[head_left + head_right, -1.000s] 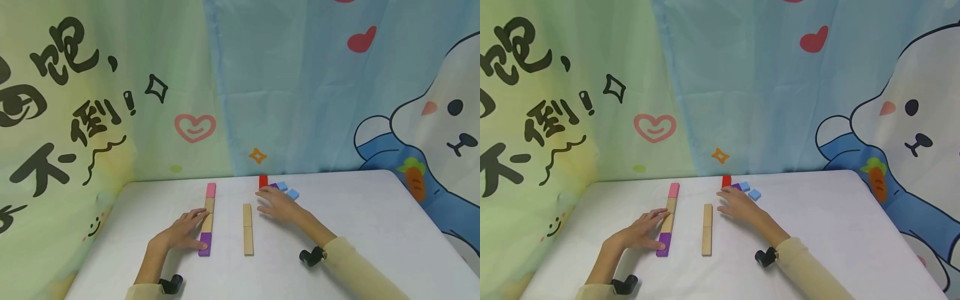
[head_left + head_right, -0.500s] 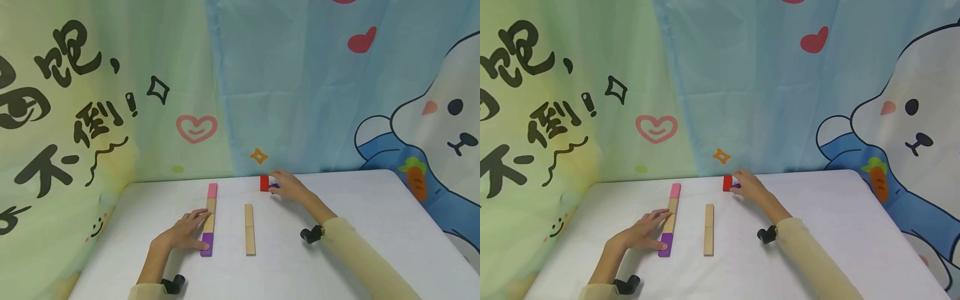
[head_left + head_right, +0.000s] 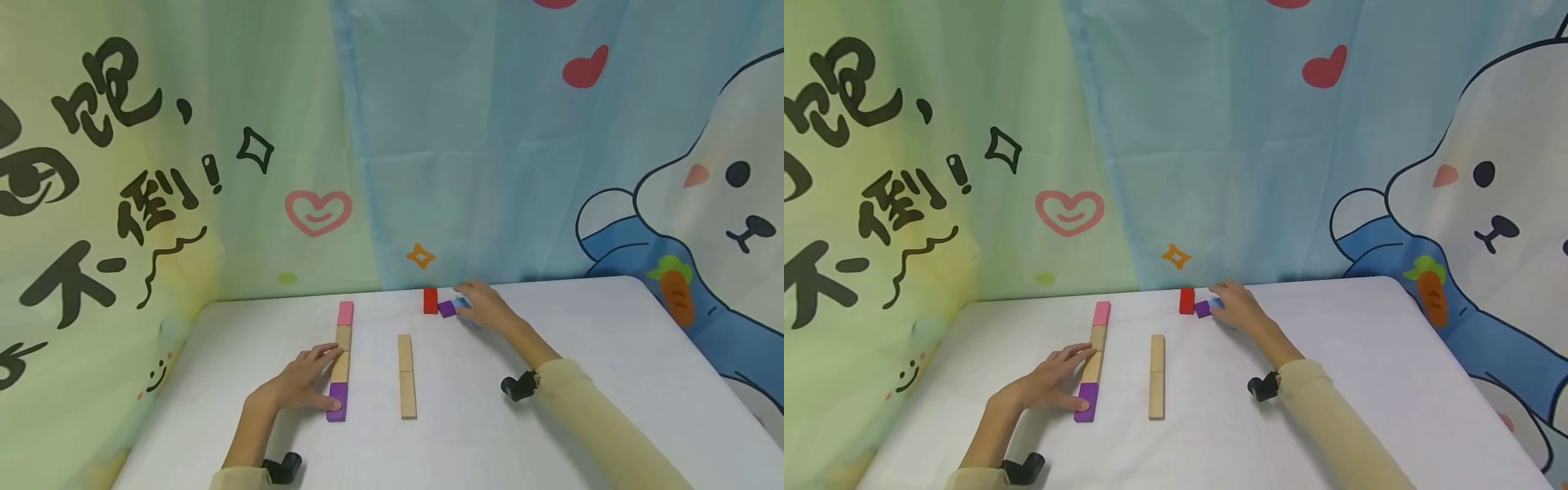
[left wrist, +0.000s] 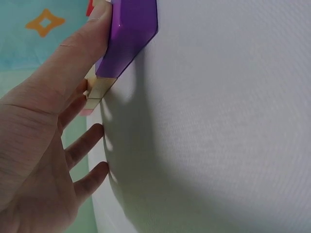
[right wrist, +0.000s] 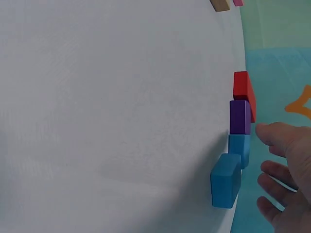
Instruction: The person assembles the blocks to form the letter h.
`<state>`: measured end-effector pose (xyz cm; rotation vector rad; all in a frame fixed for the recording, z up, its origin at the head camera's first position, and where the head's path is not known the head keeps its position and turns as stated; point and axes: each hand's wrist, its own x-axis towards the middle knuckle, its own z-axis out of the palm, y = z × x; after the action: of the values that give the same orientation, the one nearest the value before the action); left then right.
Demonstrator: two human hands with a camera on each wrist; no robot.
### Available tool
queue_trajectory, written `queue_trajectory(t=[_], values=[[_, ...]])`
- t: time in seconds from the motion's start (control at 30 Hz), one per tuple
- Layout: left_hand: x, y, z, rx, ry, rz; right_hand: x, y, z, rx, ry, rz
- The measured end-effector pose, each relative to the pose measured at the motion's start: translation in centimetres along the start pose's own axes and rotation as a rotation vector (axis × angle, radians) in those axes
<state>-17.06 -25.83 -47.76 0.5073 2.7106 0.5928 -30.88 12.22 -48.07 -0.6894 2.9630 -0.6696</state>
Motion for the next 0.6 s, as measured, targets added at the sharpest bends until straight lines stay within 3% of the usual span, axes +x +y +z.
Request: queue_trajectory(t=[0.13, 0.3, 0.6], values=[[0.0, -0.1, 0.1, -0.008, 0.000, -0.008, 0.7, -0.5, 0.3, 0.041, -0.004, -0.030], [0.3, -0.3, 0.1, -0.005, -0.001, 0.015, 2.2, -1.3, 1.0, 0.019, -0.038, -0.101], [0.0, 0.1, -0.1, -0.007, 0.003, -0.021, 3.6, -2.1, 2.1, 0.065, -0.179, -0.018]])
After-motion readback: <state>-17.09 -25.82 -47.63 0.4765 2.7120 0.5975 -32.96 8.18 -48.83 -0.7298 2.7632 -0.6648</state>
